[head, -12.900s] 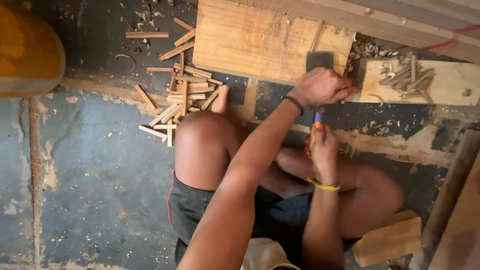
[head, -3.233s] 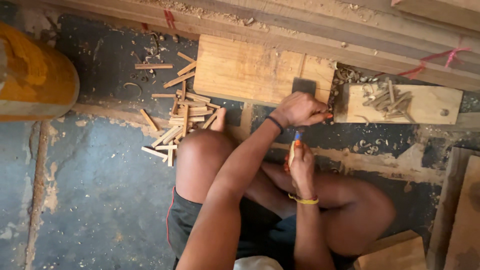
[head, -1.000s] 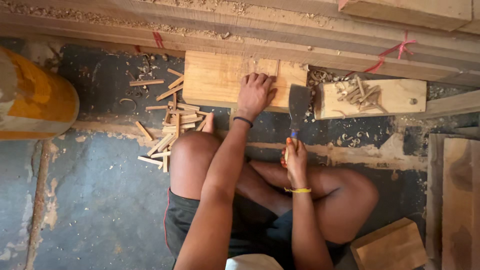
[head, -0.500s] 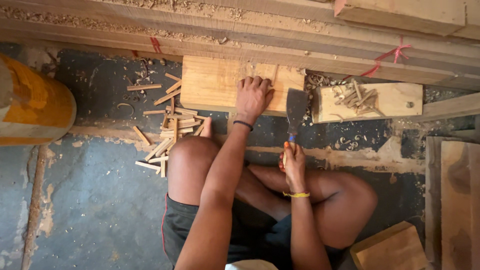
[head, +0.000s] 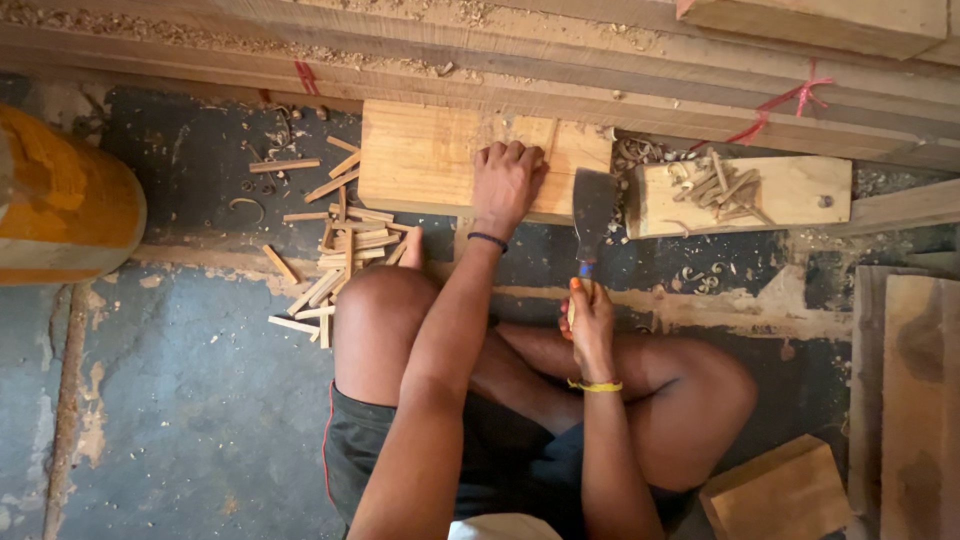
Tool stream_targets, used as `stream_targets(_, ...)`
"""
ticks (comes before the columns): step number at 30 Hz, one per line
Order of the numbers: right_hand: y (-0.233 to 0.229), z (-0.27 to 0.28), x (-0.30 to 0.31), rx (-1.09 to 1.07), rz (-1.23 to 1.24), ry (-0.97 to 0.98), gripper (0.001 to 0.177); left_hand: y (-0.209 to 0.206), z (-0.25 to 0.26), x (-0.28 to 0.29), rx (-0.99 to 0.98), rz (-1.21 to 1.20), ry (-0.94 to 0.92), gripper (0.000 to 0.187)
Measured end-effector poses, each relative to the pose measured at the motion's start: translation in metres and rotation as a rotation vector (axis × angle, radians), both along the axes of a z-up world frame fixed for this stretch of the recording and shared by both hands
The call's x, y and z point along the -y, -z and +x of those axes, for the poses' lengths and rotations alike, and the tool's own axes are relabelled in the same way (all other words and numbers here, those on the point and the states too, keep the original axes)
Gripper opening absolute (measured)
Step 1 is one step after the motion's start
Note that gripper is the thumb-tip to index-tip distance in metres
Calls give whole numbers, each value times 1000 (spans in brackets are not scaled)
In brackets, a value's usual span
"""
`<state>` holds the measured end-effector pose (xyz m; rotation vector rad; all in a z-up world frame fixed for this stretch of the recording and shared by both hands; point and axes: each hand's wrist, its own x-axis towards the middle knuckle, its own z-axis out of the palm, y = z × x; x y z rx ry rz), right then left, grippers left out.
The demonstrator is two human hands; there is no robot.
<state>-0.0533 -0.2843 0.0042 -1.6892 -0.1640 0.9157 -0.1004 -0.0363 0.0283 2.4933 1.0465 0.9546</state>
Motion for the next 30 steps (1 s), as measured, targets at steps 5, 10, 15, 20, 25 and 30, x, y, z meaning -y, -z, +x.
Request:
stream_targets(5,-6,1,1,-1,-9,-11,32,2,6,-2,-19,-5,-40,17)
stream_targets(10,-15,-3,-2,6,-45,5,29,1,8,-4,-28,-29,-38,23)
stream_targets(15,-23,0,2,-19,-3,5,31,-7,10,-4,-20,9,-34,51)
stream_targets(20,-26,1,1,99,22,-56,33,-12,25,-4,138,134,248,74)
stream_targets(25,-37,2,1,-35,29,32,30,-10,51,55,112,-97,848,58)
stream_targets(30,-48,8,8,-59,79,-12,35,-22,47,59,148,-93,864,41)
